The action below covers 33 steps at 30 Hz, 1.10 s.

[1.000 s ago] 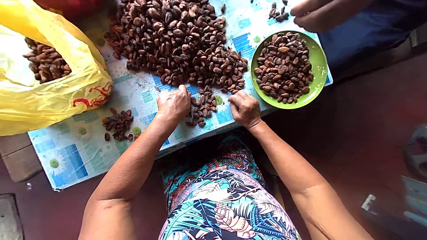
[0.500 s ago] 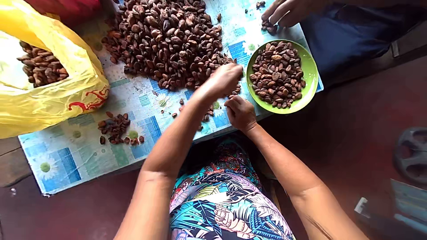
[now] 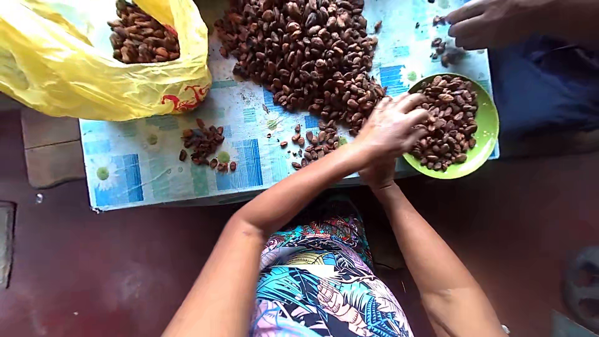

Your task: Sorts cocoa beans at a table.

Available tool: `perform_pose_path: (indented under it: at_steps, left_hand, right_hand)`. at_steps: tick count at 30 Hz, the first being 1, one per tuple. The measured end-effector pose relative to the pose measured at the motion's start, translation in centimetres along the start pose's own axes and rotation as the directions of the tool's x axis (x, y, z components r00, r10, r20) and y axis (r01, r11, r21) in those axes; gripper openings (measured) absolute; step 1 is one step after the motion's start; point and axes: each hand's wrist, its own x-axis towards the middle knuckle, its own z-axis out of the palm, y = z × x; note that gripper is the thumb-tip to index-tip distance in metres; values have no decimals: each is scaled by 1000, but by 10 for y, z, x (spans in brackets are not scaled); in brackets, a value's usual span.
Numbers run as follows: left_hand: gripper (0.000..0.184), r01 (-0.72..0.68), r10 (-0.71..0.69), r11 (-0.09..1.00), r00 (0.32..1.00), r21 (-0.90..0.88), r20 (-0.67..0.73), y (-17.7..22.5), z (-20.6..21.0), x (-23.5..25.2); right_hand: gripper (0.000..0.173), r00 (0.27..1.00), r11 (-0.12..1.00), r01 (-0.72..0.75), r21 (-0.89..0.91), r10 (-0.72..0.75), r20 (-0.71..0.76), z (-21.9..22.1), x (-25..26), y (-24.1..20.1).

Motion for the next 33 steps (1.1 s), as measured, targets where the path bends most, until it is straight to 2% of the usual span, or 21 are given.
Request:
perform_pose_path:
  at_steps: [1, 2, 3, 4, 6, 8, 12, 17, 19, 22, 25, 27, 33]
  left_hand:
    - [31, -118, 116, 993, 981, -4, -153, -37, 30, 19]
    - [26, -332, 292, 943, 825, 2, -485, -89, 81, 52]
    - [29, -392, 343, 919, 761, 32, -551, -127, 104, 70]
    - [34, -370, 354, 926, 774, 80, -525, -153, 112, 69]
    - [46, -290, 335, 942, 847, 170, -413, -183, 119, 47]
    - [54, -293, 371, 923, 849, 249, -376, -198, 136, 31]
    - [58, -362, 468, 867, 827, 342, -311, -212, 165, 27]
    - [51, -344, 434, 886, 852, 311, -295, -228, 152, 39]
    - [51, -387, 465, 880, 823, 275, -327, -238, 142, 39]
    - [45, -436, 431, 894, 767, 107, -475, -245, 127, 33]
    - [25, -345, 319, 935, 720, 81, -617, -240, 116, 30]
    - [19, -266, 269, 958, 704, 107, -658, -231, 115, 35]
    - [18, -132, 199, 979, 787, 155, -583, -197, 122, 62]
  right_hand:
    - [18, 998, 999, 24, 45, -21, -65, 1, 7, 0]
    - [17, 990, 993, 62, 101, -49, -130, 6, 12, 3]
    - [19, 988, 987, 82, 139, -62, -145, 9, 14, 6]
    - [20, 988, 984, 83, 157, -61, -141, 11, 16, 7]
    - [21, 990, 984, 79, 162, -58, -129, 11, 16, 9]
    - [20, 991, 984, 73, 160, -53, -122, 10, 16, 8]
    - [20, 991, 986, 71, 153, -52, -126, 11, 17, 7]
    - [20, 990, 988, 72, 137, -54, -129, 12, 17, 8]
    - [21, 989, 989, 75, 127, -57, -139, 13, 16, 8]
    - [21, 987, 989, 82, 125, -63, -149, 13, 17, 9]
    - [20, 989, 989, 76, 127, -59, -135, 13, 17, 8]
    - [20, 990, 989, 71, 128, -54, -132, 12, 17, 8]
    - [20, 985, 989, 79, 123, -59, -161, 14, 16, 8]
